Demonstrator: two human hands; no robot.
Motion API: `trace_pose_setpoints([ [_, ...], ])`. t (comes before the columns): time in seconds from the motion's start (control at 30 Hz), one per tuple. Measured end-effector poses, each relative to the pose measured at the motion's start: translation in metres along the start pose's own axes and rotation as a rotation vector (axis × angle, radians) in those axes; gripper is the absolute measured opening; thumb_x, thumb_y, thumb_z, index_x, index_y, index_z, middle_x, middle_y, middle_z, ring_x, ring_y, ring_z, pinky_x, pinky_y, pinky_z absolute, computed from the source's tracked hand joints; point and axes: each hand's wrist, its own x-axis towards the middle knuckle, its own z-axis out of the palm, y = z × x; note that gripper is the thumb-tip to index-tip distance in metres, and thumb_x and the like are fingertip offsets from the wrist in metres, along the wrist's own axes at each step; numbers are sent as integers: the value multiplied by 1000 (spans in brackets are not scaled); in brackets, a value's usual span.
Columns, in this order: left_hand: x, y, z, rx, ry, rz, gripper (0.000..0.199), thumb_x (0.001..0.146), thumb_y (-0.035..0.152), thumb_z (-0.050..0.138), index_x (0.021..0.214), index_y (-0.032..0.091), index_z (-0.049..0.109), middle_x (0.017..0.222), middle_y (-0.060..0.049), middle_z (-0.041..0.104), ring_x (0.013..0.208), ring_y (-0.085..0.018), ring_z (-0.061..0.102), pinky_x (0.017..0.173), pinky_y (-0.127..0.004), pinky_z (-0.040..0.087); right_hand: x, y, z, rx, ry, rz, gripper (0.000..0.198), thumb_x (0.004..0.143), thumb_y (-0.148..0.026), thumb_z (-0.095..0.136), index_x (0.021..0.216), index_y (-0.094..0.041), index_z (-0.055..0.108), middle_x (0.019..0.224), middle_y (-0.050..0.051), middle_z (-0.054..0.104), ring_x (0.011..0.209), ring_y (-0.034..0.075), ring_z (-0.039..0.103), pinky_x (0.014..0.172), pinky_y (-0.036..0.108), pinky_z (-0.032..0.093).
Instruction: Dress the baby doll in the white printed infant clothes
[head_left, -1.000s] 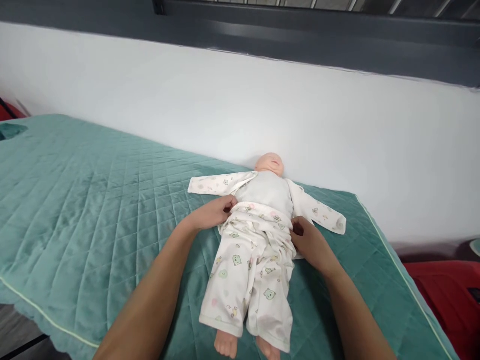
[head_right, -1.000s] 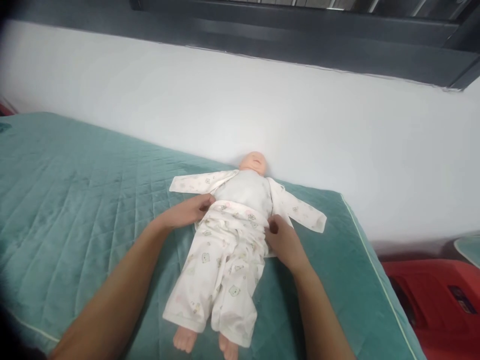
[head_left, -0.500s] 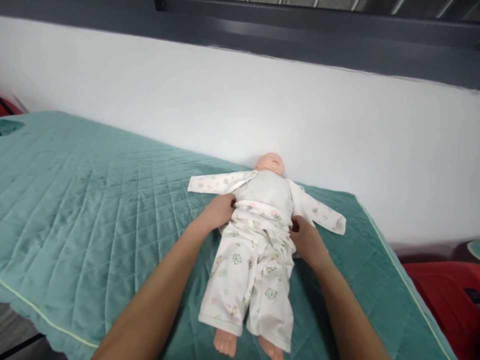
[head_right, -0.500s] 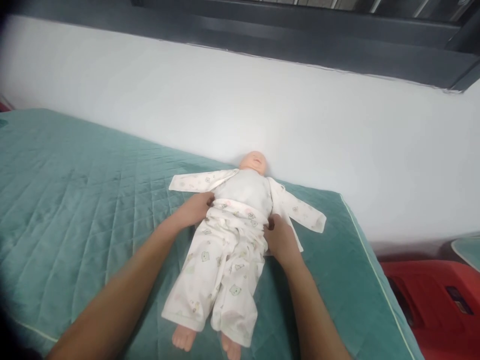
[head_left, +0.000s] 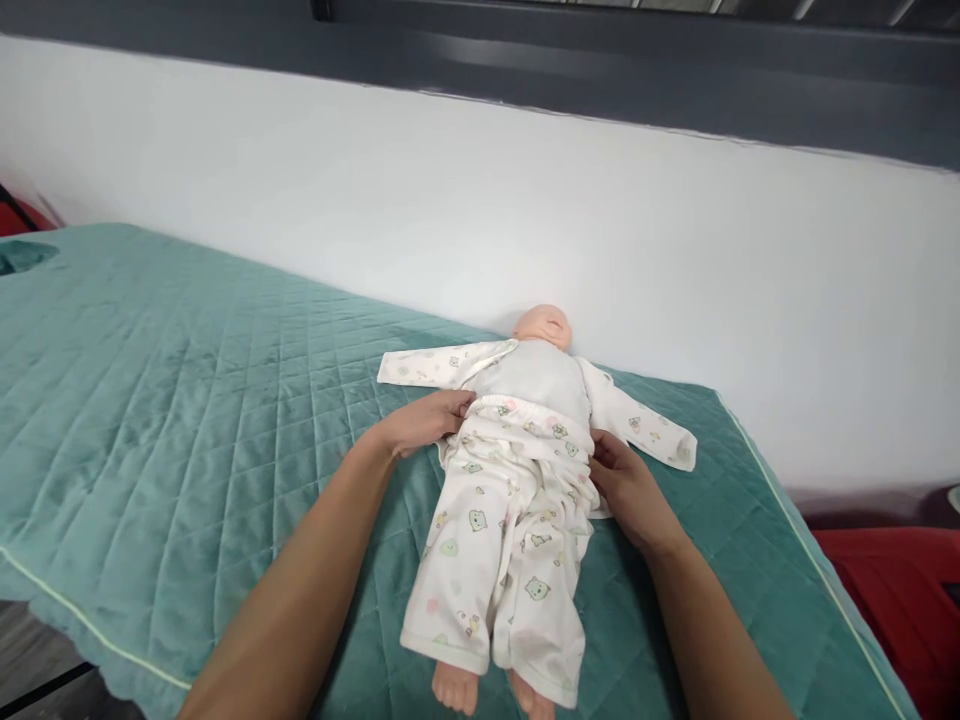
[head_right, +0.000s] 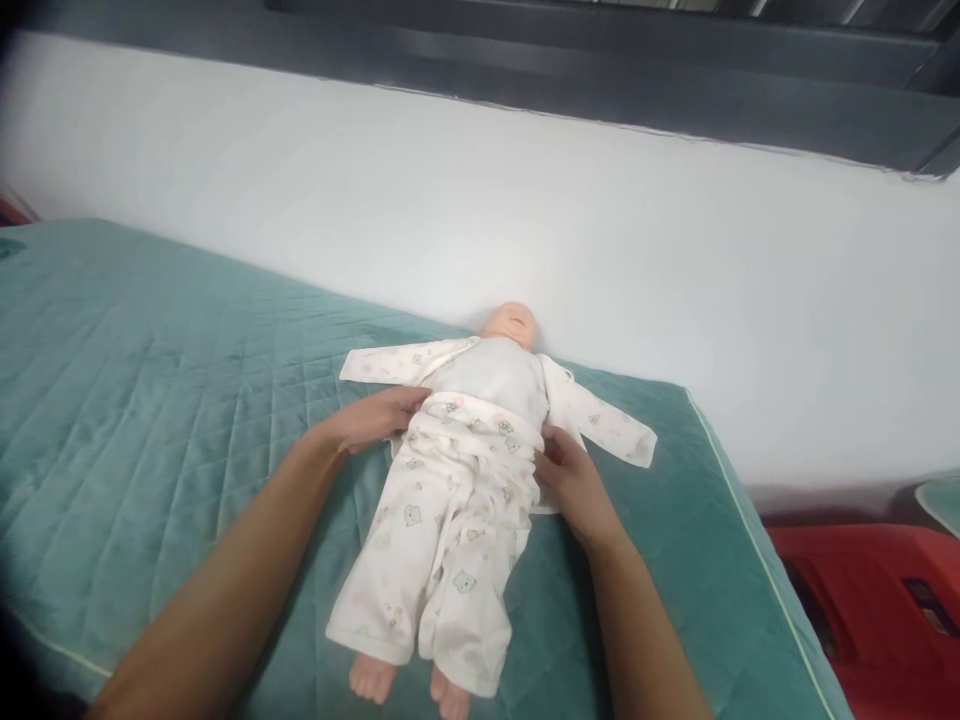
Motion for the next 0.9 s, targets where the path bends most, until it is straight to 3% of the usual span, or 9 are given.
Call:
trace_pose_setpoints([
  [0.13, -2, 3, -1, 7, -88, -57, 15, 64, 21, 65, 78, 18, 67, 72, -3, 70, 76, -21, 63, 68, -30, 50, -1, 1, -4, 100, -26, 36, 39, 77, -41, 79, 108, -22, 65, 101, 4, 73, 83, 19, 65, 73, 31, 49],
  [0.33, -3, 8, 1, 10, -104, 34, 21, 62, 22, 71, 82, 19, 70, 79, -4, 73, 84, -24, 66, 76, -32, 53, -6, -6, -1, 144, -48, 38, 37, 76, -34, 79, 109, -23, 67, 111, 6, 74, 93, 23, 70, 82, 35, 52],
  [0.5, -3, 8, 2, 89, -101, 32, 17, 66, 27, 69, 82, 19, 68, 88, -5, 74, 90, -25, 65, 80, -33, 52, -5, -9, 5, 105, -23, 26, 37, 73, -30, 80, 106, -20, 68, 112, 9, 75, 97, 26, 70, 84, 37, 54],
  [0.7, 0, 7, 4, 268, -98, -3, 28, 74, 33, 60, 96, 20, 70, 104, -6, 75, 105, -29, 64, 89, -35, 51, 3, 1, 5, -18, 23, 92, 46, 71, -22, 77, 116, -21, 68, 114, 7, 75, 98, 27, 71, 87, 38, 56],
  [0.9, 3, 8, 10, 258, -56, -4, 29, 74, 32, 59, 96, 19, 72, 107, -6, 76, 108, -30, 64, 91, -35, 51, 10, 0, 7, -124, 89, 153, 42, 67, -22, 75, 109, -20, 73, 104, 8, 78, 90, 30, 73, 79, 39, 57],
])
